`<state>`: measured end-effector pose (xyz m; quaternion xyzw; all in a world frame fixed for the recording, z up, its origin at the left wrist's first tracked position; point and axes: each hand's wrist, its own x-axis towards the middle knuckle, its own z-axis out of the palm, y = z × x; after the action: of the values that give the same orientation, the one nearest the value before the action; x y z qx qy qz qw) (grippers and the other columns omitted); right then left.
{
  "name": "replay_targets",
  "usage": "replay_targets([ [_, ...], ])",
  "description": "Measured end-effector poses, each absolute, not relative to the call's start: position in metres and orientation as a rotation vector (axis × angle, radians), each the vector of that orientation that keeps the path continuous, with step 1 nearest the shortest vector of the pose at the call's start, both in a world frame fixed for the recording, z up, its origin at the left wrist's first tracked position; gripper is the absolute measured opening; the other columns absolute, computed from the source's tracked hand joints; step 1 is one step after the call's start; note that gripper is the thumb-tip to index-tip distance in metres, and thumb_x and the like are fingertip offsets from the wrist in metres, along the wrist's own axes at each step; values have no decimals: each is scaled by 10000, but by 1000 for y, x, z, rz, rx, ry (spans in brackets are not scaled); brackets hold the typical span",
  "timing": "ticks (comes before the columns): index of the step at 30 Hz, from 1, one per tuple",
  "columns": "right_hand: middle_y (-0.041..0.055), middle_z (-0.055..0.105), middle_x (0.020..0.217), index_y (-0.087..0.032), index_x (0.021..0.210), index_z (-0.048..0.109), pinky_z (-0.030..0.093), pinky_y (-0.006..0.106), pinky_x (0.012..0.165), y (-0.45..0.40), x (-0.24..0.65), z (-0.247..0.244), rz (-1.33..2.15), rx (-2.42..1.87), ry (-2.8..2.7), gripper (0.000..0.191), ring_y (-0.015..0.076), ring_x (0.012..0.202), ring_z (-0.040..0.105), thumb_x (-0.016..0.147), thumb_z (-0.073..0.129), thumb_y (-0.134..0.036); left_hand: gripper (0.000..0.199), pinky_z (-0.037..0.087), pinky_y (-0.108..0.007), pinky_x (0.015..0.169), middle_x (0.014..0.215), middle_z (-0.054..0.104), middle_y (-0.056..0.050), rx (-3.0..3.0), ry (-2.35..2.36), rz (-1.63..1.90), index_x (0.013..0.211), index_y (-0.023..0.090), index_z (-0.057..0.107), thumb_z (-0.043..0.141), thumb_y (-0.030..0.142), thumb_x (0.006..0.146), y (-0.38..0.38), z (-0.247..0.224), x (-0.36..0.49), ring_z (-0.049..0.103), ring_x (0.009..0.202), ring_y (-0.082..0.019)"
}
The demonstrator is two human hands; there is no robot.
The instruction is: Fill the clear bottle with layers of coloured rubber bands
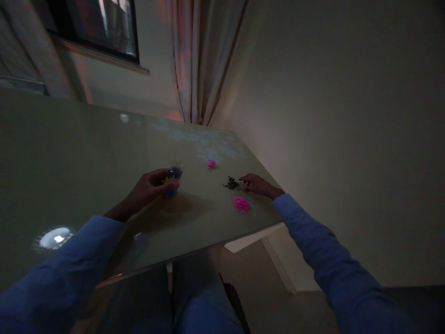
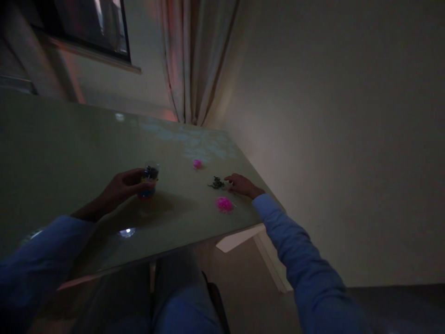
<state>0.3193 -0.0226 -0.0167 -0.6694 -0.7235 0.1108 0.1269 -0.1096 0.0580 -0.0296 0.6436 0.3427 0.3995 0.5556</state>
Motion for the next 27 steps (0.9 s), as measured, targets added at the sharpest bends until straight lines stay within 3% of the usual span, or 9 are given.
replay_targets([
  [17, 89, 737, 1001, -194, 1088, 769, 534, 369, 876, -12, 314, -35, 252, -1815, -2057, 227, 192, 863, 675, 876, 703, -243, 528, 623, -355, 802, 1026, 790, -77, 1507, 833, 906, 994, 210, 793, 900, 505, 569, 57, -30, -111, 742, 917, -265],
  [27, 43, 701, 893, -241, 1115, 784, 530, 311, 742, -13, 321, -40, 341, -1767, -2071, 355, 184, 788, 653, 784, 819, -364, 501, 625, -357, 792, 1045, 789, -75, 1503, 837, 855, 1001, 220, 793, 895, 476, 583, 57, -33, -112, 744, 913, -262],
])
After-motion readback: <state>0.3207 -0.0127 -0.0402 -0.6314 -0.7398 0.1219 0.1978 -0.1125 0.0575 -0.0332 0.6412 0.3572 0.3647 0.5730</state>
